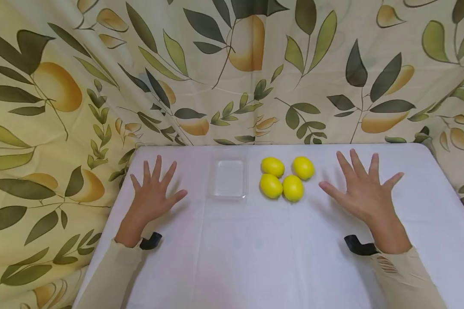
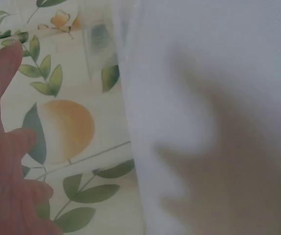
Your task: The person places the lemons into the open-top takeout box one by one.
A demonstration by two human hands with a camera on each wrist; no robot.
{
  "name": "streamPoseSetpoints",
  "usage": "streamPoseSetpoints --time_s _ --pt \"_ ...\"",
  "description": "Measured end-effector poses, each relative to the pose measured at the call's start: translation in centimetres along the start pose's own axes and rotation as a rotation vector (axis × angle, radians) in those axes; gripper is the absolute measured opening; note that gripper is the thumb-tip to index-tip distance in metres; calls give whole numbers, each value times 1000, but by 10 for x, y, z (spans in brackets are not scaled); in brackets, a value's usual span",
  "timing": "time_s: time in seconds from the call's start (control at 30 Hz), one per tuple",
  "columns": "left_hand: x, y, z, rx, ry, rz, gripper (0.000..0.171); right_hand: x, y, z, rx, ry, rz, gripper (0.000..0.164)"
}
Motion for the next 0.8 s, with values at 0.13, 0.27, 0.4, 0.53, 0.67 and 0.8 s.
streamPoseSetpoints --time_s 0.13,0.27,0.4,0.53,0.67,0.8 --pt "-1 -7 5 -8 12 -75 85 2 7 1 -3 -9 40 100" --pt "5 -17 11 -27 47 -197 79 2 13 2 -12 -31 94 97" --pt "7 -30 21 -26 25 -334 76 4 19 6 -4 -38 148 92" --pt "12 -41 31 -42 8 -469 75 9 23 14 24 -38 180 89" --pt "24 -49 39 -91 11 -562 74 14 26 21 42 -47 216 89" --pt "36 -58 44 -158 10 -659 68 21 27 26 57 -54 246 86"
Point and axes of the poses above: each hand's wrist, its own z-axis towards the middle knuckle, its own x-axis out of the palm, y = z × x, the point moved 9 cm from there along z, towards the middle knuckle, and after that the axes turned 14 degrees about -y, right-handed, at the moved point
